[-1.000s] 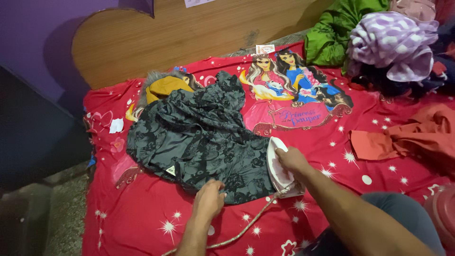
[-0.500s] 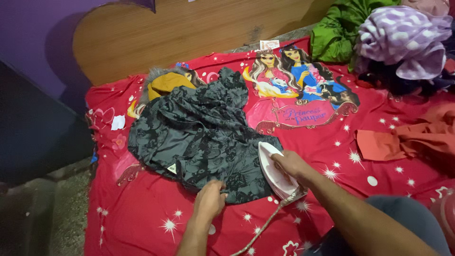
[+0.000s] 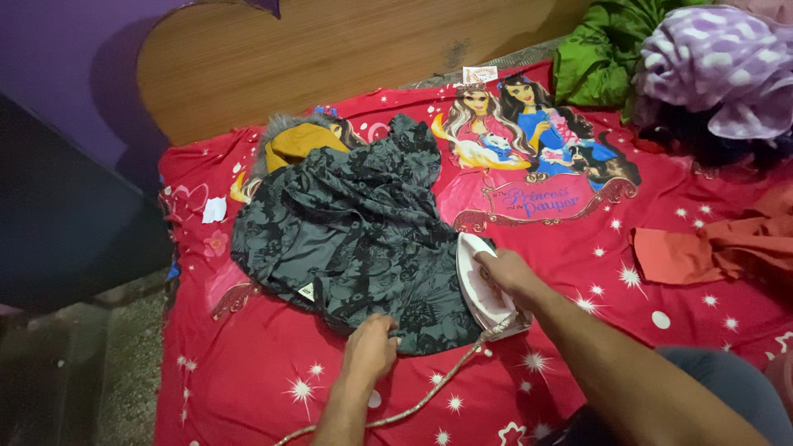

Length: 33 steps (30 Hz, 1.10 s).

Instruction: The person irons a dark patterned shirt laid on a red bedsheet, smoothing the fabric with hands and using a white electric iron to press the sleeves and body. The person repositions the shirt several times to reach different areas.

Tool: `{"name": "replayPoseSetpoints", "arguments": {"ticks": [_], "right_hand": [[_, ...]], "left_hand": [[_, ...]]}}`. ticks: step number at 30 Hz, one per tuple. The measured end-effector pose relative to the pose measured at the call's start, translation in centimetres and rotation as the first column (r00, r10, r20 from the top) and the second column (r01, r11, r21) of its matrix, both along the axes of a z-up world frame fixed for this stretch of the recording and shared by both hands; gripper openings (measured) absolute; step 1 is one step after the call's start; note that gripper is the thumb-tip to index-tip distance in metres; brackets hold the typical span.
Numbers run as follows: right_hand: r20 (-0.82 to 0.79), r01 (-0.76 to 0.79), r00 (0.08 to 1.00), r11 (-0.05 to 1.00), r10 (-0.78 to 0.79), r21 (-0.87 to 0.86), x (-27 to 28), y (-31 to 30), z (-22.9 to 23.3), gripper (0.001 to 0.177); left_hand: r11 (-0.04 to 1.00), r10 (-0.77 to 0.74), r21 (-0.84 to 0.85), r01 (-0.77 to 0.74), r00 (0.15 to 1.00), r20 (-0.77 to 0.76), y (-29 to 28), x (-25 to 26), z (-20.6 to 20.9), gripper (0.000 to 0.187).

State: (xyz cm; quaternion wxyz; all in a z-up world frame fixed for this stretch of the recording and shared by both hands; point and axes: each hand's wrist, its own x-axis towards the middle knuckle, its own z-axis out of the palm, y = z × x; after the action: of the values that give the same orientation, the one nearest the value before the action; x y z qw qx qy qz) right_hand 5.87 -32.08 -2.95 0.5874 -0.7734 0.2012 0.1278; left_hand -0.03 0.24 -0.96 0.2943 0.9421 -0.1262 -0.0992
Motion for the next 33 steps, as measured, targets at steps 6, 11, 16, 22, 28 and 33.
{"name": "replayPoseSetpoints", "arguments": {"ticks": [6, 11, 16, 22, 28, 33], "right_hand": [[-0.245, 0.15, 0.96, 0.988, -0.135, 0.044, -0.6, 1.7, 2.0, 0.035], [-0.305, 0.25, 0.943, 0.894, -0.137, 0.371, -3.1, 4.9, 2.4, 0.037], [-0.282, 0.274, 0.948, 0.83, -0.148, 0.485, -5.2, 9.1, 2.7, 0.036], [-0.282, 0.337, 0.932, 0.83, -0.228, 0.443, -7.2, 12.1, 3.3, 0.032], [-0.171, 0.302, 0.951, 0.888, -0.256, 0.347, -7.3, 12.7, 1.9, 0.034], [-0.024, 0.18, 0.983, 0.984, -0.18, -0.005, -6.2, 11.1, 0.5, 0.042]], "left_hand": [[1.0, -0.012, -0.003, 0.012, 0.999, 0.033, -0.1, 0.3, 0.2, 0.027], [1.0, -0.008, -0.019, 0.009, 0.999, 0.048, 0.0, 0.3, 0.9, 0.03], [0.999, 0.005, -0.035, -0.003, 0.999, 0.04, -0.2, 0.3, 1.4, 0.029], [0.999, -0.011, -0.048, 0.013, 0.999, 0.051, -0.4, 0.3, 1.4, 0.03], [0.998, 0.025, -0.057, -0.022, 0.999, 0.047, -0.2, 0.2, 1.4, 0.028], [0.999, 0.003, -0.054, -0.001, 0.999, 0.037, -0.3, 0.1, 1.0, 0.026]]}}
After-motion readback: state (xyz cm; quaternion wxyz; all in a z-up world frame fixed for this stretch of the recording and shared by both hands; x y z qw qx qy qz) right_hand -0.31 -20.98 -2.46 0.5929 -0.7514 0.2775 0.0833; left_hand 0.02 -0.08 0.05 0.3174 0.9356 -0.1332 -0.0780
